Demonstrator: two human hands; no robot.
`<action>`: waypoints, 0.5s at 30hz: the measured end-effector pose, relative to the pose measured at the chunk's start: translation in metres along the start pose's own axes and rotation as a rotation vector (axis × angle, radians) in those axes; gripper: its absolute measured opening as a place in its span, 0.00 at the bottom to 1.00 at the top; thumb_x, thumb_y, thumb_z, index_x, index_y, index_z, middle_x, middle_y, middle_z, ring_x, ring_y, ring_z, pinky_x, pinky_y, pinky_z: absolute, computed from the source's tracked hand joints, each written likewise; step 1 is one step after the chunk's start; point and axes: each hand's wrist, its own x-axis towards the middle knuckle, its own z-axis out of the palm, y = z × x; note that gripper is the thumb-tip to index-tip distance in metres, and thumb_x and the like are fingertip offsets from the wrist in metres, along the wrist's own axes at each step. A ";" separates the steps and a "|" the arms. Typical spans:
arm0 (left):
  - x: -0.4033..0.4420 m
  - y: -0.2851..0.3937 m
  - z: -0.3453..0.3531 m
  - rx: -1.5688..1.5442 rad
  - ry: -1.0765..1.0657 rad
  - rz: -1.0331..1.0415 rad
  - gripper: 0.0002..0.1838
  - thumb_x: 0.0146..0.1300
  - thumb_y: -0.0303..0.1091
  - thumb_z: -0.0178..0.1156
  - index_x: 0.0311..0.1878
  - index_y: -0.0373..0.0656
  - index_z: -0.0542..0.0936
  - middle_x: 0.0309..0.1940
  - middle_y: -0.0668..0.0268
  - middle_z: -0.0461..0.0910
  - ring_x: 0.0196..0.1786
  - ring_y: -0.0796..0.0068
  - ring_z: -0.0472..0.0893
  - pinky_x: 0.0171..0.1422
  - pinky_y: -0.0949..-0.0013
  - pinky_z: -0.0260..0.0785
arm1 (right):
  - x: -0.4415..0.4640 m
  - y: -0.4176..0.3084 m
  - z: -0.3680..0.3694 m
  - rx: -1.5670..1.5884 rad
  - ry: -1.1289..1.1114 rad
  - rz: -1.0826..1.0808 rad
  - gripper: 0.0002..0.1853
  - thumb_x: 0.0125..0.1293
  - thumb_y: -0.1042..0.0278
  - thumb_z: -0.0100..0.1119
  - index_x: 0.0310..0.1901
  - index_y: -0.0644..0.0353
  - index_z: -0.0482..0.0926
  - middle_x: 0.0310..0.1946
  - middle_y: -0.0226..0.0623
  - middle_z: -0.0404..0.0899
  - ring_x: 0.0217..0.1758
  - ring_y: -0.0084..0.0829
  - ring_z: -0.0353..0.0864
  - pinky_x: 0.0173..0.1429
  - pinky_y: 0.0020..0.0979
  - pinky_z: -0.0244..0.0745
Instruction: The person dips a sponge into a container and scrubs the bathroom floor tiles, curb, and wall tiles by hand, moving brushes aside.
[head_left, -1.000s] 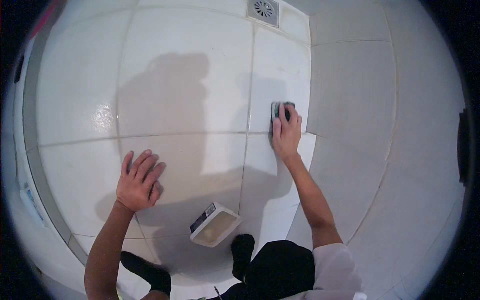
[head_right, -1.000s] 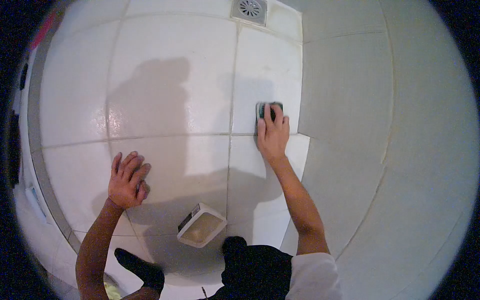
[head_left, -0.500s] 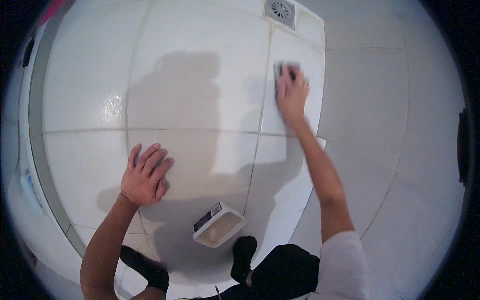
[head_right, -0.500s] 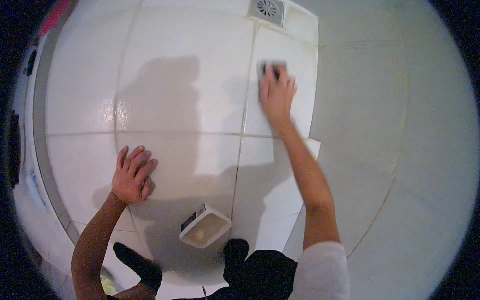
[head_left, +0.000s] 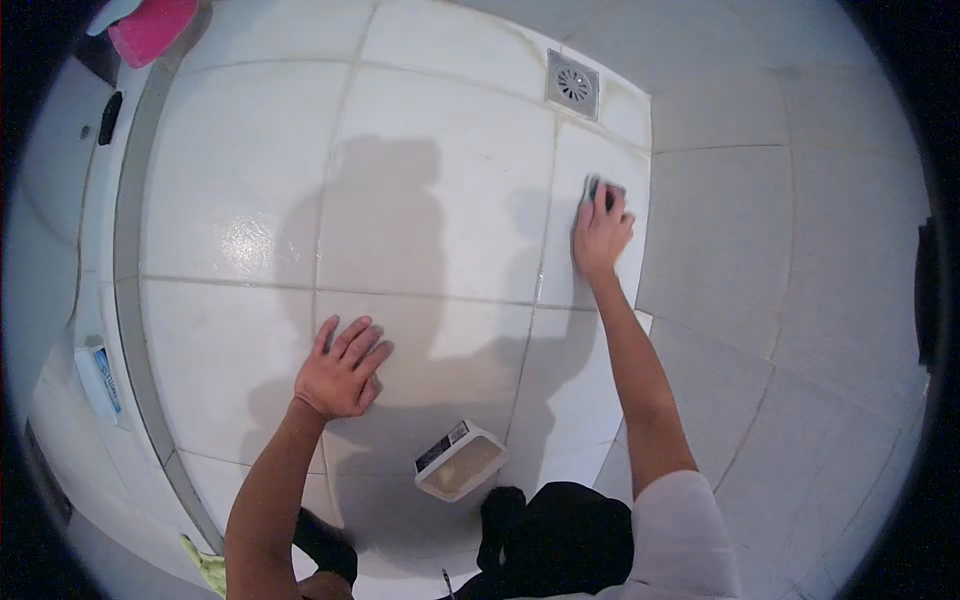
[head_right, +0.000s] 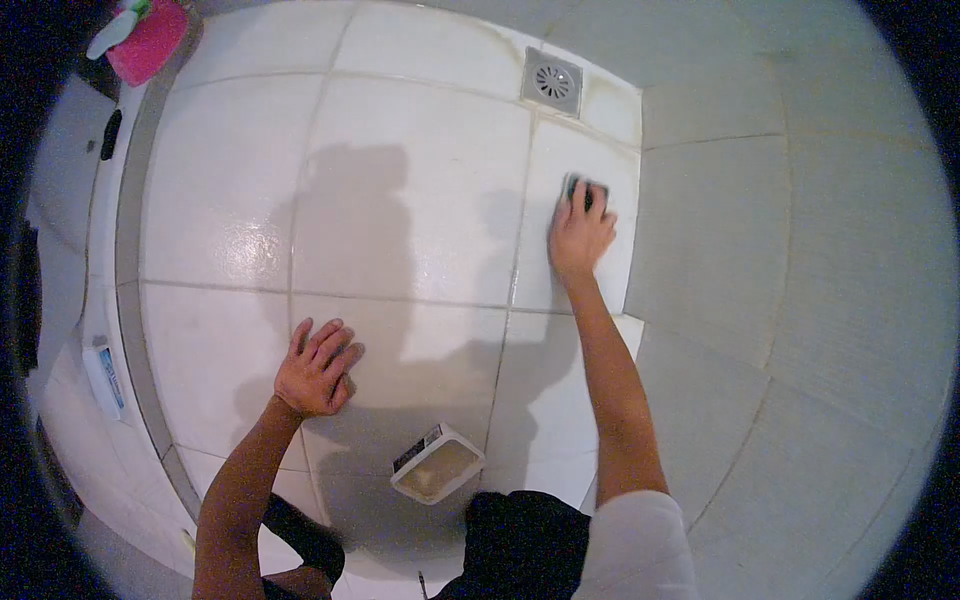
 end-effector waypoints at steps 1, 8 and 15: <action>-0.002 0.001 0.001 -0.027 0.000 -0.002 0.26 0.50 0.38 0.53 0.55 0.48 0.76 0.58 0.59 0.71 0.67 0.59 0.66 0.73 0.40 0.47 | 0.022 -0.027 0.004 -0.073 0.019 0.185 0.25 0.66 0.54 0.49 0.63 0.53 0.69 0.63 0.42 0.65 0.53 0.48 0.69 0.50 0.50 0.66; -0.004 0.001 0.006 0.028 0.013 0.021 0.25 0.50 0.38 0.55 0.55 0.48 0.76 0.58 0.59 0.71 0.67 0.58 0.66 0.73 0.40 0.47 | -0.061 -0.336 -0.021 0.220 -0.041 -0.517 0.28 0.61 0.53 0.56 0.58 0.62 0.71 0.58 0.43 0.69 0.53 0.41 0.72 0.51 0.47 0.65; -0.002 -0.001 0.001 -0.004 0.009 0.028 0.25 0.50 0.38 0.55 0.55 0.49 0.76 0.58 0.59 0.71 0.67 0.59 0.65 0.73 0.41 0.47 | 0.036 -0.132 0.011 0.338 -0.027 -0.170 0.20 0.66 0.62 0.47 0.57 0.61 0.70 0.46 0.45 0.77 0.43 0.47 0.77 0.48 0.52 0.69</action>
